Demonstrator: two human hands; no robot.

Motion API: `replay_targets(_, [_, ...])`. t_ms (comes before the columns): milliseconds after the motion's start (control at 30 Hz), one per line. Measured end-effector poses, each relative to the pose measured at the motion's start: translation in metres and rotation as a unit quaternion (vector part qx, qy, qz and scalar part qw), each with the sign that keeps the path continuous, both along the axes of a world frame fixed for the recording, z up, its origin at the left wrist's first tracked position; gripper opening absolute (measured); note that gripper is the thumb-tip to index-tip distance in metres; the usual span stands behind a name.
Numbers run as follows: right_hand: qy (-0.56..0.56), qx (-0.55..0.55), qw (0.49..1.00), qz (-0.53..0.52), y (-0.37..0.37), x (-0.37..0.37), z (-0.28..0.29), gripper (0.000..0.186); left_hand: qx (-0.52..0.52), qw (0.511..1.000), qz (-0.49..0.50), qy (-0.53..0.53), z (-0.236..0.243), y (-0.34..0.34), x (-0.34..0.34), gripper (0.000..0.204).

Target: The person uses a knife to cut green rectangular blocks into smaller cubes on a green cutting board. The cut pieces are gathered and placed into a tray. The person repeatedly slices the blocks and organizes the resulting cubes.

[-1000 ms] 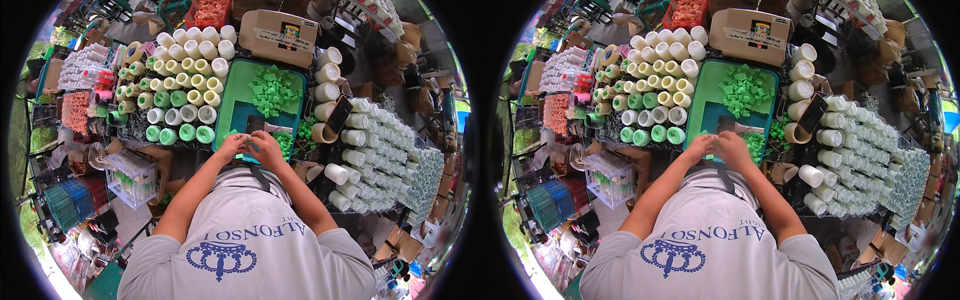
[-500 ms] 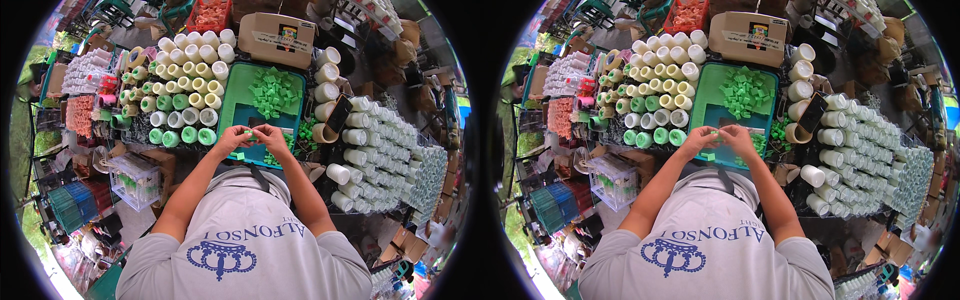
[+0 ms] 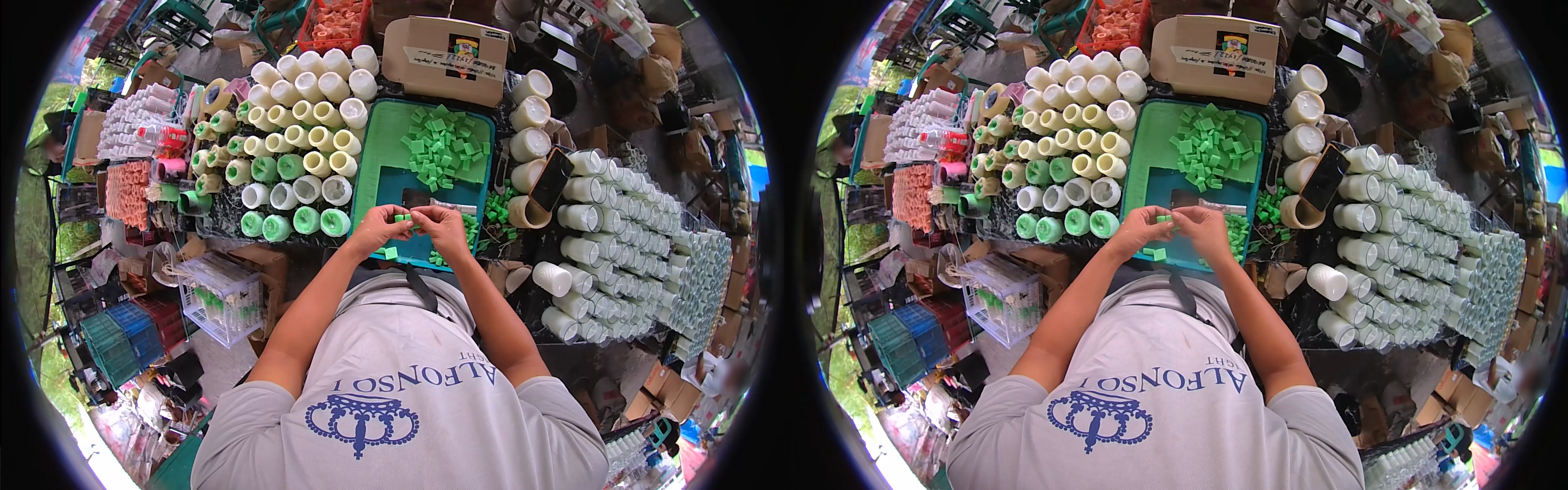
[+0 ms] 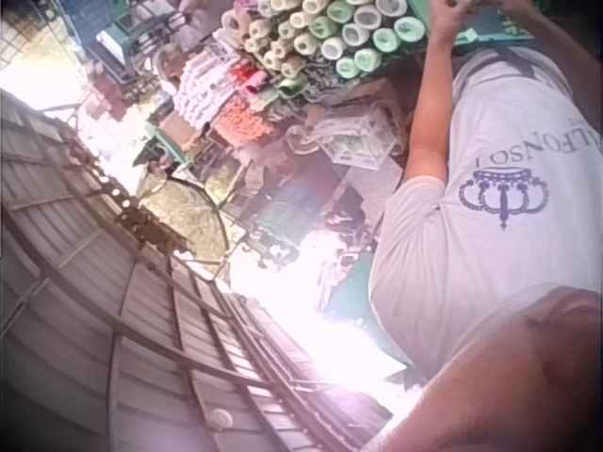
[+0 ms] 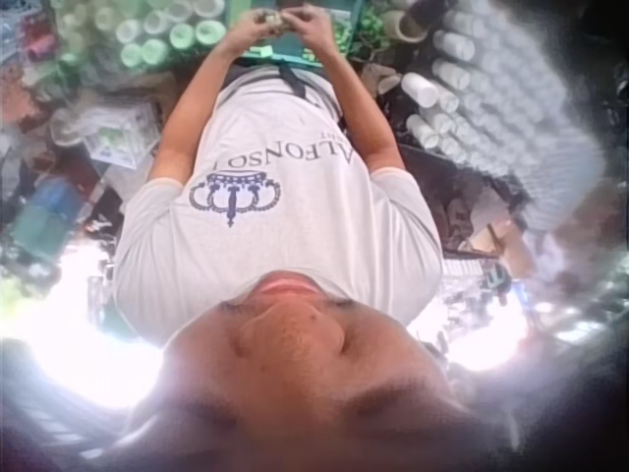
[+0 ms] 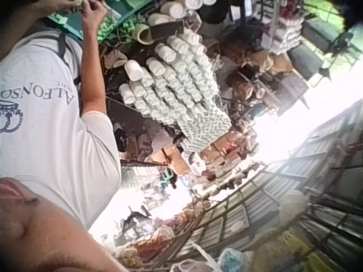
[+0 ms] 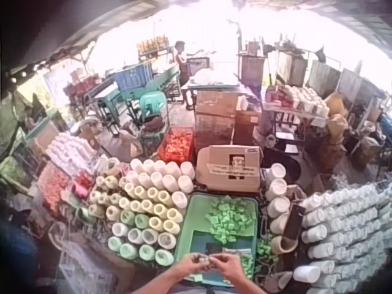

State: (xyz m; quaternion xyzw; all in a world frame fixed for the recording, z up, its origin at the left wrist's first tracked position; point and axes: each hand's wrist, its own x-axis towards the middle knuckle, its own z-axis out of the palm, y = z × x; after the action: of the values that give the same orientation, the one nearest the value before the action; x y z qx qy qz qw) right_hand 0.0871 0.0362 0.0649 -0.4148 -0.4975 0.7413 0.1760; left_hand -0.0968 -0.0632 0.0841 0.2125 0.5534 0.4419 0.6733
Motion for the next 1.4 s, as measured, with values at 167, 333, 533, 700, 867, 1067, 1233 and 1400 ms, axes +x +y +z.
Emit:
replay_targets(167, [0.009,-0.011,1.000,0.007,0.000,0.001,-0.005,0.028,-0.020,0.999,0.024,-0.028,-0.002,-0.003,0.003,0.039])
replay_targets(333, [0.005,-0.011,1.000,0.021,0.006,0.001,-0.007,0.028,-0.027,0.999,0.031,-0.020,-0.009,-0.001,0.005,0.035])
replay_targets(533, [-0.137,0.357,0.922,0.062,-0.004,-0.001,0.016,0.021,-0.033,0.978,0.014,0.204,-0.003,0.006,0.017,0.028])
replay_targets(700, [-0.032,0.036,0.997,-0.064,-0.003,0.001,-0.019,0.025,-0.015,0.987,0.075,0.139,0.001,0.005,0.017,0.028])
replay_targets(867, [0.097,-0.260,0.957,-0.084,0.000,-0.002,-0.057,0.034,0.090,0.929,-0.059,0.355,0.026,0.017,0.034,0.030])
replay_targets(1067, [0.125,-0.398,0.891,-0.180,0.009,-0.014,-0.032,0.030,0.220,0.867,-0.039,0.446,0.040,0.033,0.047,0.037])
replay_targets(1233, [0.248,-0.446,0.856,-0.080,0.026,0.006,-0.052,0.039,0.140,0.946,0.074,0.284,0.035,0.028,0.031,0.035])
replay_targets(1400, [0.147,-0.393,0.896,-0.145,0.065,0.012,-0.052,0.043,0.079,0.869,-0.078,0.482,-0.004,-0.026,-0.001,0.035])
